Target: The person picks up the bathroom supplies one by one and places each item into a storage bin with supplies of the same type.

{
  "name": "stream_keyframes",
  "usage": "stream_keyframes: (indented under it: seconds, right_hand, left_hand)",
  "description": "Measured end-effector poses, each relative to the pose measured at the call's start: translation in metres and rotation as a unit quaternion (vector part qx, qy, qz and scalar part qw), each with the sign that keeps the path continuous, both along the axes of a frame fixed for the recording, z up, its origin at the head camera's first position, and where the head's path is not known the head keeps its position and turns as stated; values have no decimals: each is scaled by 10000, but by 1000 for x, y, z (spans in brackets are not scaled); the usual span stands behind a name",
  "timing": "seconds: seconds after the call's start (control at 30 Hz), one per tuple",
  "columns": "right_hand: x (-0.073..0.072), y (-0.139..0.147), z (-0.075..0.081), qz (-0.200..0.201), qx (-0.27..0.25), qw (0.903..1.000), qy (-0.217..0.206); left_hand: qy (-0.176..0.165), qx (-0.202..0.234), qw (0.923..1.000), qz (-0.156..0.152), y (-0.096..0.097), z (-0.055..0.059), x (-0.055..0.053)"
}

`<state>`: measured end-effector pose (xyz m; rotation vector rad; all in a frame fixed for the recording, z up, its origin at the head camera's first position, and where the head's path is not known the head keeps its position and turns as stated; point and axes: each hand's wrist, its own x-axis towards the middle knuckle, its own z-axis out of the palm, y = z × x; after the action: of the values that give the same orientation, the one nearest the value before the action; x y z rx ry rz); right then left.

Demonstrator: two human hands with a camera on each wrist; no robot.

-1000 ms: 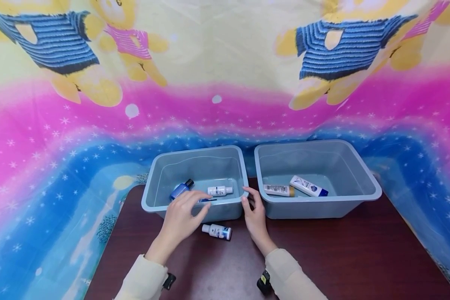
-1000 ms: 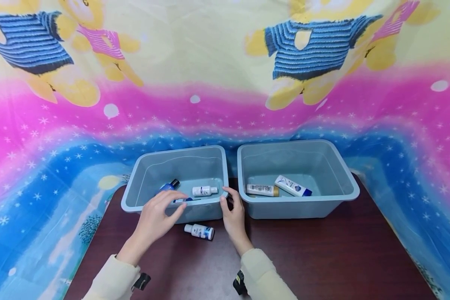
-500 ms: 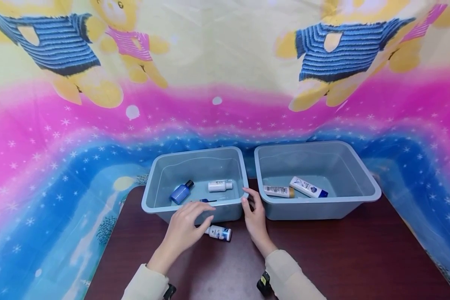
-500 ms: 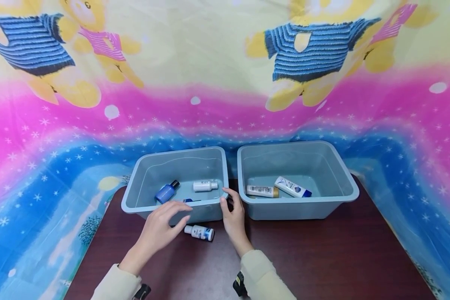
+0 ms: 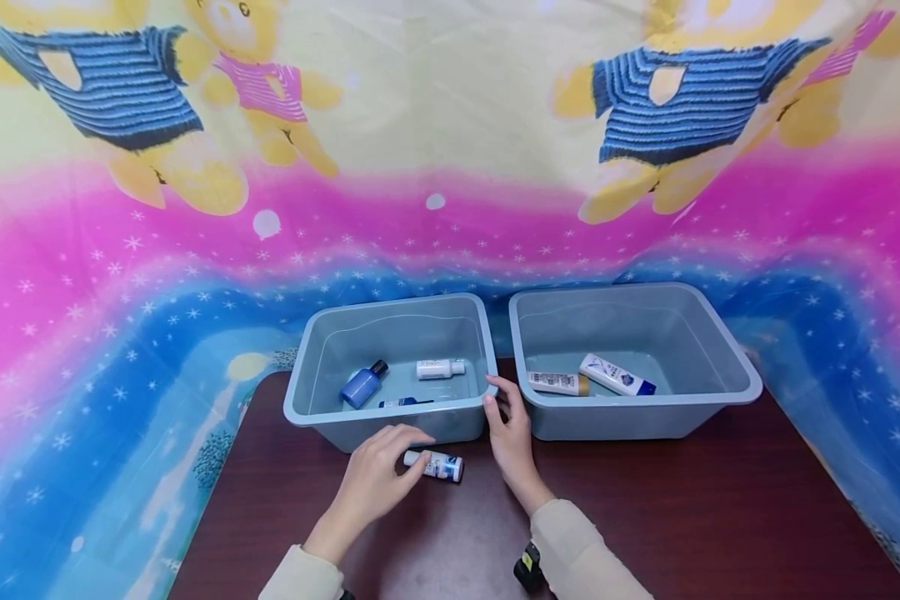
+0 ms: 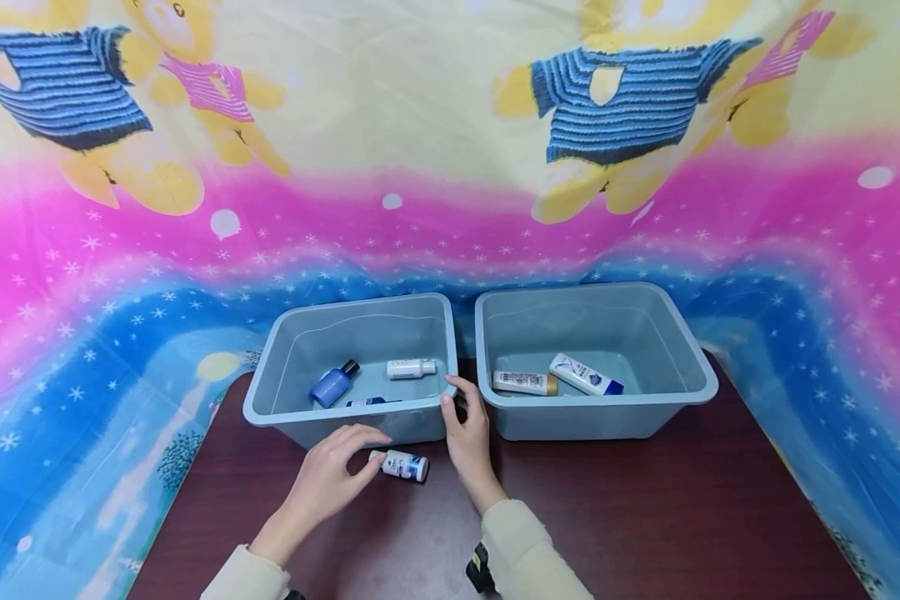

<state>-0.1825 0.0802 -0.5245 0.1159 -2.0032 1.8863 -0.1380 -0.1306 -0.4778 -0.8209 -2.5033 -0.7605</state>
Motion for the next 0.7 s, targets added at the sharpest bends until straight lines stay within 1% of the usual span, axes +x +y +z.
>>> stream_keyframes:
  seconds: [0.13,0.33,0.37,0.5,0.6,0.7]
  right_hand:
    - [0,0,0,9,33,10000,-16]
    - [1,1,4,95,-19,9998,-171]
    - [2,1,5,122,-54,9997,-190]
    - [10,0,22,185,-77,9996,-183]
    - [15,0,32,188,1,9997,-166]
    - [16,0,34,189,8,9997,-175]
  left_hand:
    - [-94,95,9999,-107,1,-9,1]
    - [-279,-55,9994,-201,2,-23,1]
    - [-307,-78,9992,-226,2,-25,1]
    - [-463,-131,9985,-269,3,-35,1]
    - [-548,-192,9979,-275,4,-41,-1]
    - [-649,-315,9970,-281,4,-47,-1]
